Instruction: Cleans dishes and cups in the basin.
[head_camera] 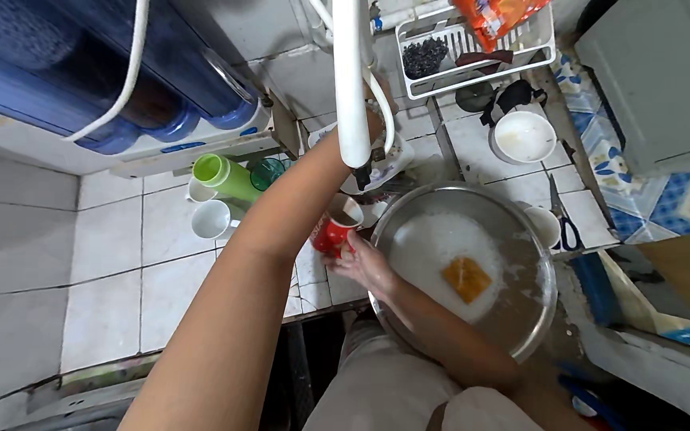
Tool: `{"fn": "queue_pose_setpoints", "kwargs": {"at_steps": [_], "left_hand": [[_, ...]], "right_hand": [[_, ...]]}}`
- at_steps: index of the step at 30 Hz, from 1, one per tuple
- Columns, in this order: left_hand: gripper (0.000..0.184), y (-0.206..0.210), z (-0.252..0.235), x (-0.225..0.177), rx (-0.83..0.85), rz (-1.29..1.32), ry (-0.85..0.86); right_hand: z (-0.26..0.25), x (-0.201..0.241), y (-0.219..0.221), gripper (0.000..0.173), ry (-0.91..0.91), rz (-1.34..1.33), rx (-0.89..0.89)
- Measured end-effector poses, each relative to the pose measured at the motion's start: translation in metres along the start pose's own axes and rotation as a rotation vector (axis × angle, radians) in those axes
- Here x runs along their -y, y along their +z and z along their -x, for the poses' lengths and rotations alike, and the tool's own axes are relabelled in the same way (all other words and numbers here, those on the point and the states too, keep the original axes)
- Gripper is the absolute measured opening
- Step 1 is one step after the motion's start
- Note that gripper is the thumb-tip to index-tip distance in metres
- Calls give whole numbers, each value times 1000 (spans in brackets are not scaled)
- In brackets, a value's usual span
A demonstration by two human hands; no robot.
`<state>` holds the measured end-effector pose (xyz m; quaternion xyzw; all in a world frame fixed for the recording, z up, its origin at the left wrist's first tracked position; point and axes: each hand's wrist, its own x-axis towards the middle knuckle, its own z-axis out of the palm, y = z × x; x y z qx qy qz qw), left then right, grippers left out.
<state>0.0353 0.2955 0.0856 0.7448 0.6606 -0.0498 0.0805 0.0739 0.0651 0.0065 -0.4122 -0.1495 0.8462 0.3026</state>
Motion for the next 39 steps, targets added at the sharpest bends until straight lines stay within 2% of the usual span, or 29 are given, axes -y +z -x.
{"fn": "queue_pose_setpoints", "kwargs": {"at_steps": [2, 4, 8, 13, 16, 20, 23, 27, 29, 32, 34, 36, 39], "left_hand": [[49, -10, 7, 0, 67, 32, 12], [50, -12, 10, 7, 68, 136, 21], [57, -9, 4, 22, 84, 406, -56], [44, 20, -3, 37, 84, 890, -121], [44, 43, -11, 47, 32, 1063, -97], [44, 43, -13, 46, 82, 1086, -143], [38, 33, -8, 38, 85, 1147, -209], [35, 22, -2, 35, 113, 1106, -193], [36, 24, -5, 38, 122, 1044, -165], [43, 21, -9, 41, 157, 909, -131], [50, 9, -8, 40, 206, 728, -83], [56, 0, -10, 40, 211, 496, -11], [63, -4, -10, 30, 155, 278, -79]], "right_hand": [[8, 6, -5, 51, -92, 287, -32], [13, 12, -11, 50, -189, 415, -62], [11, 21, -23, 47, -431, 536, -117], [15, 32, -26, 43, -556, 571, -172], [20, 36, -27, 43, -525, 545, -145], [28, 43, -25, 48, -325, 396, -40], [35, 46, -18, 48, -242, 355, 16], [42, 52, -10, 50, -97, 214, 63], [38, 50, -16, 51, -42, 61, 173], [22, 33, -25, 52, 76, -353, 371], [12, 19, -26, 54, 236, -733, 458], [1, 9, -24, 56, 346, -973, 475], [-14, -1, -19, 48, 268, -991, 387]]}}
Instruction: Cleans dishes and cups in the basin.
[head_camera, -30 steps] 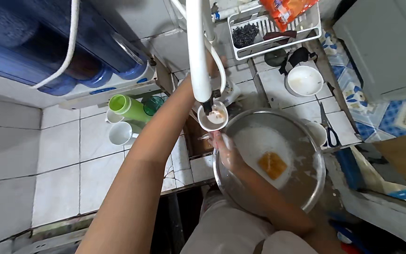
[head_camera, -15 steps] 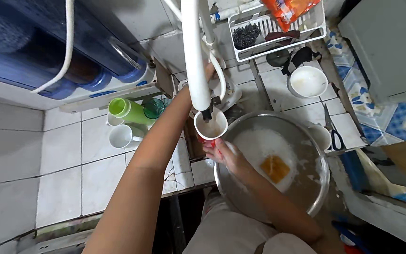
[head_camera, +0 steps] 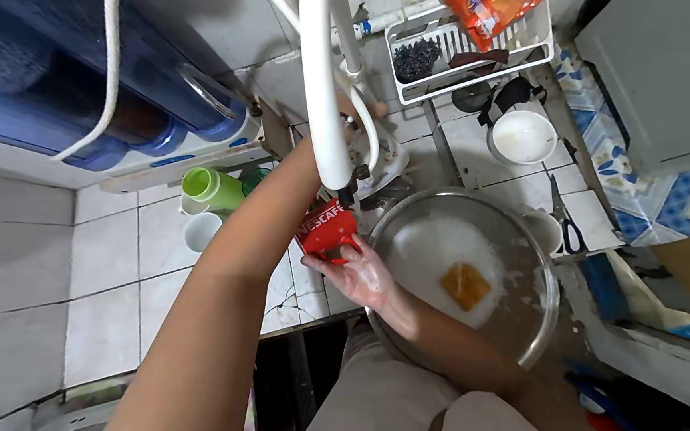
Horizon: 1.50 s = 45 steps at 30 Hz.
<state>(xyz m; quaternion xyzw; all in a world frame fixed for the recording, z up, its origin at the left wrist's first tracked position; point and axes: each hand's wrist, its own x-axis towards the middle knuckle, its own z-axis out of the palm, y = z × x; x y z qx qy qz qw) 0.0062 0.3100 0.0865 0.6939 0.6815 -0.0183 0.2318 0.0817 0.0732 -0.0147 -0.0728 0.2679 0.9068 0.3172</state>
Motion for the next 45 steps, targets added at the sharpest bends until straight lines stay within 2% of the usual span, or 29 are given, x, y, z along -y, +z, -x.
{"fn": "queue_pose_setpoints", "kwargs": {"at_steps": [5, 8, 11, 12, 14, 15, 17, 18, 20, 22, 25, 27, 29, 30, 33, 34, 35, 36, 38, 39, 40, 41, 42, 43, 45], "left_hand": [[55, 12, 6, -38, -89, -345, -94], [55, 13, 10, -50, -73, -380, -117], [44, 13, 12, -29, -114, -315, 3], [47, 6, 14, -19, -73, -269, 35], [59, -7, 26, 3, 53, -155, 66], [64, -8, 47, 13, 57, -66, 46], [63, 15, 105, 37, -102, 67, 18], [63, 25, 145, 34, -95, 84, 9], [61, 57, 213, 21, 57, 158, 30], [59, 106, 244, 5, 157, 258, 110], [56, 169, 240, -23, 132, 223, 208], [59, 185, 225, -39, 164, 70, 174], [63, 186, 209, -51, 316, -68, 150], [64, 187, 203, -53, 370, -103, 152], [65, 190, 199, -55, 469, -120, 182], [64, 192, 200, -57, 488, -115, 191], [62, 194, 203, -60, 496, -117, 204], [60, 197, 206, -65, 506, -133, 219], [54, 204, 214, -75, 530, -196, 265], [51, 209, 220, -79, 533, -218, 296], [47, 214, 226, -84, 530, -235, 324], [45, 218, 232, -88, 530, -237, 351], [44, 220, 235, -91, 535, -220, 369], [45, 221, 236, -93, 544, -174, 378], [47, 221, 231, -92, 564, 43, 347]], "right_hand": [[-11, -4, -5, 45, -129, 11, -62], [-7, -4, -5, 46, -158, 27, -48], [7, 3, -9, 49, -73, 38, 34], [16, 5, -9, 51, -59, 148, 32], [42, 9, -4, 53, -101, 528, -8], [55, 11, -4, 53, -138, 723, -12], [81, 14, -7, 55, -244, 1029, -6], [90, 13, -13, 55, -316, 1130, -20], [99, 13, -30, 54, -444, 1212, -43], [102, 9, -39, 51, -536, 1127, -135], [101, 15, -42, 45, -589, 721, -258], [100, 30, -51, 57, -518, 518, -194], [104, 38, -61, 64, -453, 509, -204], [110, 40, -61, 61, -426, 559, -259], [141, 49, -47, 40, -311, 784, -450], [152, 54, -42, 33, -309, 949, -520], [163, 56, -34, 26, -342, 1236, -616], [173, 59, -29, 27, -349, 1611, -720], [189, 65, -20, 53, -191, 2247, -927], [191, 69, -17, 74, -46, 2432, -1003], [191, 74, -19, 92, 90, 2541, -1047], [191, 79, -25, 102, 175, 2597, -1060], [190, 83, -29, 102, 238, 2631, -1065], [190, 85, -33, 92, 276, 2651, -1072], [189, 85, -39, 59, 301, 2673, -1096]]}}
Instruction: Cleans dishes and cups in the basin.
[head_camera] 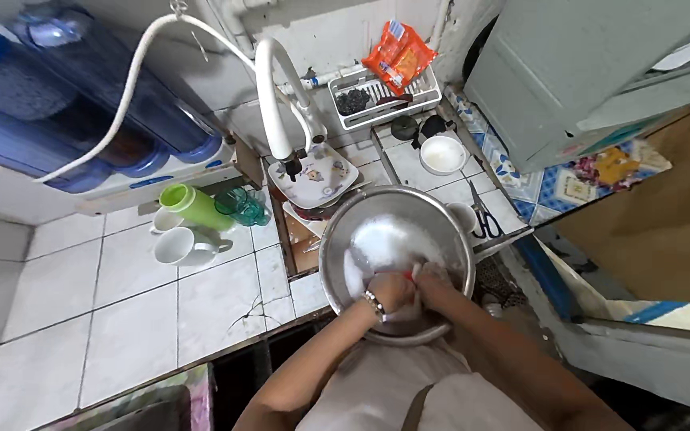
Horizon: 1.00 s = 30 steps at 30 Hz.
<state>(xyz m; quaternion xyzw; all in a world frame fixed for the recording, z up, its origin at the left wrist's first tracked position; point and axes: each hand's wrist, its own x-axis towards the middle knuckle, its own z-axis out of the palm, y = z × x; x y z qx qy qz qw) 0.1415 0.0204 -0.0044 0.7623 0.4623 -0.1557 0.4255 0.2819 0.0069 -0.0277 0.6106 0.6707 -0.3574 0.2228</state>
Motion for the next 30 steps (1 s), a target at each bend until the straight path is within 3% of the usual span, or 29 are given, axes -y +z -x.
{"fn": "queue_pose_setpoints", "kwargs": {"at_steps": [2, 6, 9, 13, 16, 23, 27, 30], "left_hand": [[48, -2, -8, 10, -72, 258, -3], [49, -12, -17, 31, -199, 611, -143], [48, -24, -18, 45, -287, 745, -264], [41, -36, -33, 61, -359, 715, -393], [37, -43, -44, 63, -335, 602, -410], [37, -45, -57, 70, -281, 503, -320], [35, -48, -55, 71, -247, 519, -294], [33, -48, -58, 74, -224, 520, -287]], "right_hand": [[2, -3, -5, 45, 8, -96, 28], [8, -18, -17, 55, 43, -492, -66], [5, -22, -18, 37, -117, -708, -49], [1, 4, -19, 31, -358, -595, 36], [-9, 25, -22, 39, -528, -517, 78], [-33, 53, -24, 60, -421, -399, 193], [-32, 43, -37, 45, -600, -276, 196], [-22, 35, -41, 31, -754, -72, 30]]}}
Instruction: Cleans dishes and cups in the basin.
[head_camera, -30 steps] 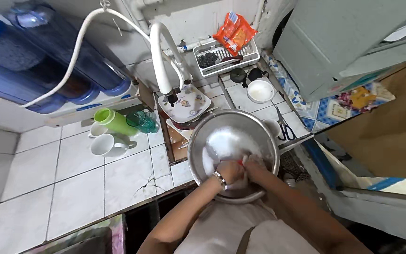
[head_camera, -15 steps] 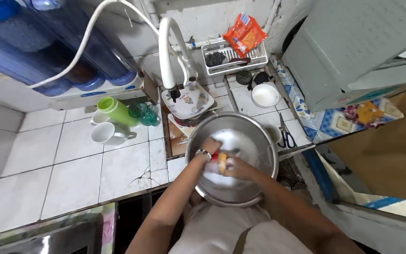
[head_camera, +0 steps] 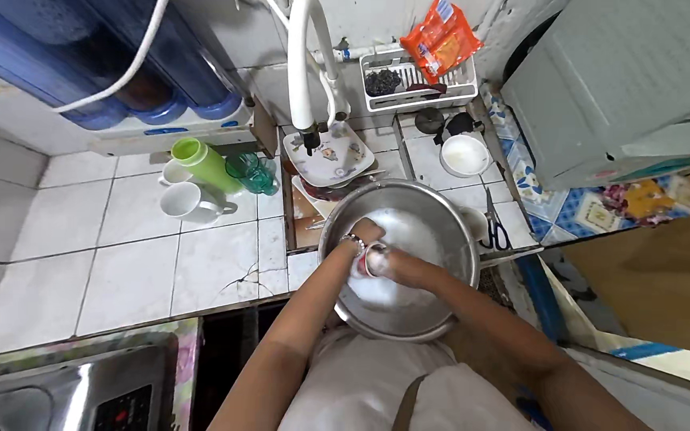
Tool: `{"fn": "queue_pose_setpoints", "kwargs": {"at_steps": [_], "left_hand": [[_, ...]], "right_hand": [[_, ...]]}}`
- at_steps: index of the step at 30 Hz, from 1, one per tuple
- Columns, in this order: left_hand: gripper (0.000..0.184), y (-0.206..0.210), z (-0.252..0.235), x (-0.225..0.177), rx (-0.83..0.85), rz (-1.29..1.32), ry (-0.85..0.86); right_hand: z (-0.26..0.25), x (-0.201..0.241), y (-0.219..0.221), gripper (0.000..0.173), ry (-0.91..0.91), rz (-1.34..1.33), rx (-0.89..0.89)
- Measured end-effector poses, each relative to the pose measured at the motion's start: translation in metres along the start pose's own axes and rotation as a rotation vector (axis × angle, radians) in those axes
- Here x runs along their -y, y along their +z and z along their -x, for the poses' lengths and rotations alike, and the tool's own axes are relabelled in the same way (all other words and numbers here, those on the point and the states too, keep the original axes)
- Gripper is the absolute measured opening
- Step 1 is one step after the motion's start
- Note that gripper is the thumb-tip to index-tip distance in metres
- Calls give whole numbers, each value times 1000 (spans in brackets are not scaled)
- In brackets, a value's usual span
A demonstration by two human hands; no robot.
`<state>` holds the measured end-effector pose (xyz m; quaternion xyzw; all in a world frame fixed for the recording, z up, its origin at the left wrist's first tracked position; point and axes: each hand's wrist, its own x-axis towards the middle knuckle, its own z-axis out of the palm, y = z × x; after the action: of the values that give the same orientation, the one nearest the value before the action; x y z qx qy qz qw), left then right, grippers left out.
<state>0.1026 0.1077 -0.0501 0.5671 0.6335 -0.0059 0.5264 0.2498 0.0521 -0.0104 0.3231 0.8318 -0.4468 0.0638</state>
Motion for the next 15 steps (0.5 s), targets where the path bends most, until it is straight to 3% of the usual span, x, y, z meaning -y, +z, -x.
{"fn": "queue_pose_setpoints", "kwargs": {"at_steps": [3, 9, 12, 15], "left_hand": [[33, 1, -3, -2, 47, -25, 15], [35, 5, -12, -3, 84, -89, 28], [36, 3, -11, -3, 77, -85, 29], [36, 7, -8, -8, 53, -59, -20]], "right_hand": [[7, 5, 7, 31, 32, 136, 5], [-10, -6, 21, 43, 35, 425, 339], [-16, -12, 21, 45, 50, 343, 227], [-17, -22, 36, 39, 31, 241, -52]]}}
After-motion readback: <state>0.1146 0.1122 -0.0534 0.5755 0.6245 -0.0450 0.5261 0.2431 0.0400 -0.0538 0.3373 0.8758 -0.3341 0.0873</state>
